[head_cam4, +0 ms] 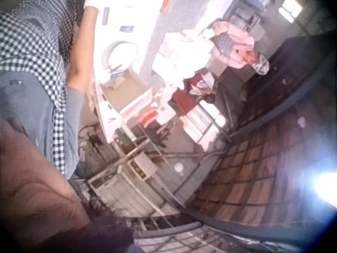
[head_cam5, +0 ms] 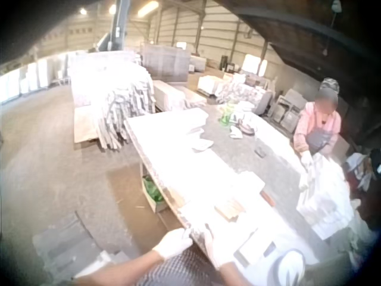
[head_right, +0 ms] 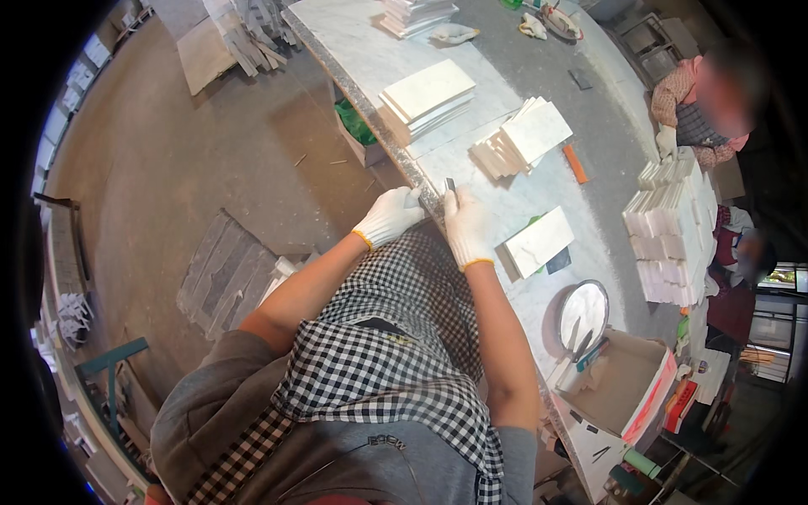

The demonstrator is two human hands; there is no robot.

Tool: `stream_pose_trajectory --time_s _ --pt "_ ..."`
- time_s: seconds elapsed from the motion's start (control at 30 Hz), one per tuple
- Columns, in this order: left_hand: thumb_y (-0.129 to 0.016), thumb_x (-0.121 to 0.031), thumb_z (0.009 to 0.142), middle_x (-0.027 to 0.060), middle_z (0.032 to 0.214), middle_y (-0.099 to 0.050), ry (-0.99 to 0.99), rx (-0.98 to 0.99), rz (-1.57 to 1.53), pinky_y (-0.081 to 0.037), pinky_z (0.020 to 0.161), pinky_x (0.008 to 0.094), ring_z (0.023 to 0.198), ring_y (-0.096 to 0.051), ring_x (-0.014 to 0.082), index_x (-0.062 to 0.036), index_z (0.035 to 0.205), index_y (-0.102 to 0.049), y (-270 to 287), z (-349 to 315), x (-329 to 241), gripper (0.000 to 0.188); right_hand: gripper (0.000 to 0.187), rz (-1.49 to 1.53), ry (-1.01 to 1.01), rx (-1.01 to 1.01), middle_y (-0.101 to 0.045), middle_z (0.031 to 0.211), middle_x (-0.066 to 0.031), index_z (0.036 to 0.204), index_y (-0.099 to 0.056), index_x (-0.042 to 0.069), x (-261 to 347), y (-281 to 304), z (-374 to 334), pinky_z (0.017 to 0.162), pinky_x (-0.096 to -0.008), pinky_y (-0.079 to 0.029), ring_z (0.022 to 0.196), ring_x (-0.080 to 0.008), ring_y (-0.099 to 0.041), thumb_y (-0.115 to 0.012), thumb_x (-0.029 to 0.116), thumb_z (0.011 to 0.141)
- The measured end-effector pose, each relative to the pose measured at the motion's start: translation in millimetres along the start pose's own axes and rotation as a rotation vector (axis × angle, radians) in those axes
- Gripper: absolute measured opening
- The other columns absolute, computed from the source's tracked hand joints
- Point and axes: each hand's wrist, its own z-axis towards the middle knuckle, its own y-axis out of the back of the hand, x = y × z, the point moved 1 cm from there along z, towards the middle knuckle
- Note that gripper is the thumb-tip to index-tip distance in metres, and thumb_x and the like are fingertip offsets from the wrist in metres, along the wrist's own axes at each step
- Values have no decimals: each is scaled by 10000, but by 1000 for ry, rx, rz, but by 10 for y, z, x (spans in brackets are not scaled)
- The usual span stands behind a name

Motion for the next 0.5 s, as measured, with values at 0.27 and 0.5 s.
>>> stream_pose_trajectory --time_s 0.27,0.5 --pt "-646 -155 847 238 947 -657 -45 -86 -315 -520 825 421 912 -658 367 25 1048 -583 262 -290 -205 276 319 666 -176 91 -646 649 -67 982 -668 45 41 -59 -259 650 -364 -496 627 -178 -622 -530 329 1026" --pt "-636 -208 867 231 1021 -679 -29 -83 -107 -533 872 421 965 -678 335 5 1113 -633 316 -282 -264 325 240 697 -16 -60 -697 842 -151 1122 -645 49 123 -103 -362 686 -408 -520 738 -252 -682 -564 241 1003"
